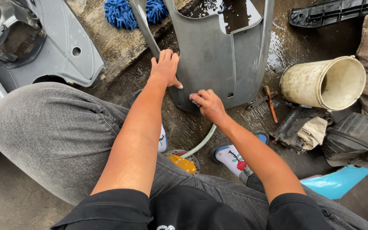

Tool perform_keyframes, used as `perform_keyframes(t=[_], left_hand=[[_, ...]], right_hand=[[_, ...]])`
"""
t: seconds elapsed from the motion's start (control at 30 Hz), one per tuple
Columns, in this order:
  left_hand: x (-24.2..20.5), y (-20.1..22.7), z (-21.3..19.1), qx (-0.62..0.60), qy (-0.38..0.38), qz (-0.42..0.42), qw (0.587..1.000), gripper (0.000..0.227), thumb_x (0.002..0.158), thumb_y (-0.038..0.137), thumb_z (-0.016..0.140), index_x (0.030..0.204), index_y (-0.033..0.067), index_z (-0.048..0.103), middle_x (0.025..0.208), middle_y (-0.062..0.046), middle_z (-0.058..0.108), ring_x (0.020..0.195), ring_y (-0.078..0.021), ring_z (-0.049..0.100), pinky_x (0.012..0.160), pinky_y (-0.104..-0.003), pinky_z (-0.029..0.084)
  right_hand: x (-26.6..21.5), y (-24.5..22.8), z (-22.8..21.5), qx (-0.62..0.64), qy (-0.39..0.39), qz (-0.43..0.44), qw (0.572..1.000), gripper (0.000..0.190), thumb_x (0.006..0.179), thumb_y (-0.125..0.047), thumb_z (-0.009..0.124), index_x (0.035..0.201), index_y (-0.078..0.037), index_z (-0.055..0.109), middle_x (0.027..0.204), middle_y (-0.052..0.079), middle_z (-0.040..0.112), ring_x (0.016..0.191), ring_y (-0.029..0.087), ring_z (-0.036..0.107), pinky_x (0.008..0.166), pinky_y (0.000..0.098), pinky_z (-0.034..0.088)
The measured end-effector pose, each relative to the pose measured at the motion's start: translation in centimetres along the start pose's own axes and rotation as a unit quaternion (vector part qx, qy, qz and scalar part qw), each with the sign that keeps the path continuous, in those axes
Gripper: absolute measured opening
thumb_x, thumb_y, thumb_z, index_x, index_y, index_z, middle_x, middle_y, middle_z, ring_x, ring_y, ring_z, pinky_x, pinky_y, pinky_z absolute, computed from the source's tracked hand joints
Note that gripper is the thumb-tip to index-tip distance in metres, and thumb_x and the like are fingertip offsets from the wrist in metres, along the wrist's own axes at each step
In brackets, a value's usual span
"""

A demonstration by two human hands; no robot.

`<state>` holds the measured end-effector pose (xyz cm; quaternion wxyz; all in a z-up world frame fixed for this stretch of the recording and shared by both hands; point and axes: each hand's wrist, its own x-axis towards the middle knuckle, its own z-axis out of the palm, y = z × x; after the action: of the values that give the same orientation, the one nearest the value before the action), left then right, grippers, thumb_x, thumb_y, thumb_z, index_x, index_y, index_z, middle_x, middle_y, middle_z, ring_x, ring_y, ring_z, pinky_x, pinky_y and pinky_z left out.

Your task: Cleaning motorcycle plastic body panels using a brush, water, and a cloth

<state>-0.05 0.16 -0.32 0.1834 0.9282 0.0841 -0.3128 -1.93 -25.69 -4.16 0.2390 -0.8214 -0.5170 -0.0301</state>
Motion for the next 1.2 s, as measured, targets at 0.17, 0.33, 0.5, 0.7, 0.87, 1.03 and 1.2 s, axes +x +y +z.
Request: perform_keyframes(t=[0.17, 0.33, 0.5, 0.7, 0.87, 1.03, 1.2], left_hand=[[0.2, 0.1, -0.1, 0.005, 0.0, -0.003, 1.0, 0.109, 0.063, 0.056, 0.093, 0.14, 0.0086, 0.033, 0.152, -0.01, 0.025, 0.148, -0.0283, 0.014, 0.114, -0.059, 0.026], [0.0, 0.1, 0.3, 0.018, 0.001, 0.004, 1.0, 0.107, 0.064, 0.057, 0.092, 0.14, 0.0086, 0.033, 0.152, -0.01, 0.026, 0.148, -0.0292, 0.016, 0.114, -0.059, 0.025], [0.0, 0.1, 0.4, 0.023, 0.012, -0.003, 1.0, 0.109, 0.062, 0.057, 0.092, 0.14, 0.0075, 0.034, 0.15, -0.01, 0.026, 0.146, -0.0291, 0.015, 0.113, -0.057, 0.026], [0.3, 0.1, 0.4, 0.02, 0.008, -0.003, 1.0, 0.11, 0.062, 0.057, 0.093, 0.141, 0.0073, 0.034, 0.151, -0.01, 0.026, 0.147, -0.029, 0.014, 0.114, -0.057, 0.026], [0.3, 0.2, 0.0, 0.005, -0.004, -0.004, 1.0, 0.111, 0.064, 0.065, 0.089, 0.142, 0.008, 0.034, 0.151, -0.009, 0.025, 0.148, -0.0279, 0.014, 0.115, -0.058, 0.026], [0.5, 0.1, 0.4, 0.004, -0.004, -0.005, 1.0, 0.11, 0.066, 0.07, 0.085, 0.142, 0.0088, 0.034, 0.151, -0.008, 0.025, 0.148, -0.027, 0.014, 0.115, -0.058, 0.026], [-0.5, 0.5, -1.0, -0.018, -0.015, -0.007, 1.0, 0.103, 0.069, 0.066, 0.085, 0.14, 0.0097, 0.037, 0.152, -0.008, 0.026, 0.149, -0.0264, 0.014, 0.118, -0.058, 0.025]], right_hand=[[-2.8, 0.2, -0.2, 0.001, 0.001, -0.025, 1.0, 0.038, 0.084, -0.005, 0.06, 0.116, -0.024, 0.07, 0.098, 0.002, 0.056, 0.078, 0.024, 0.055, 0.074, 0.0341, 0.053], [-1.6, 1.1, -0.7, -0.003, -0.005, -0.07, 0.998, 0.03, 0.086, -0.005, 0.059, 0.108, -0.021, 0.07, 0.093, 0.003, 0.056, 0.075, 0.025, 0.055, 0.071, 0.0348, 0.053], [4.1, 2.2, -0.1, -0.032, 0.07, -0.018, 0.997, 0.037, 0.089, -0.009, 0.059, 0.118, -0.028, 0.07, 0.092, 0.0, 0.051, 0.073, 0.023, 0.051, 0.071, 0.0326, 0.05], [4.6, 1.5, -0.5, -0.012, 0.065, -0.002, 0.998, 0.033, 0.09, -0.009, 0.061, 0.117, -0.025, 0.07, 0.094, 0.002, 0.053, 0.075, 0.025, 0.054, 0.074, 0.0346, 0.05], [0.4, 0.7, -1.0, 0.012, 0.037, -0.043, 0.998, 0.028, 0.089, -0.009, 0.061, 0.113, -0.022, 0.07, 0.093, 0.003, 0.055, 0.074, 0.026, 0.054, 0.071, 0.036, 0.051], [-2.8, 0.7, -0.8, 0.006, 0.026, -0.052, 0.998, 0.023, 0.094, -0.01, 0.058, 0.109, -0.022, 0.07, 0.092, 0.002, 0.055, 0.074, 0.024, 0.054, 0.069, 0.0347, 0.05], [-5.1, 2.2, -2.0, 0.001, -0.002, -0.089, 0.996, 0.015, 0.102, -0.018, 0.056, 0.104, -0.021, 0.07, 0.092, 0.004, 0.056, 0.073, 0.026, 0.053, 0.066, 0.0356, 0.048]])
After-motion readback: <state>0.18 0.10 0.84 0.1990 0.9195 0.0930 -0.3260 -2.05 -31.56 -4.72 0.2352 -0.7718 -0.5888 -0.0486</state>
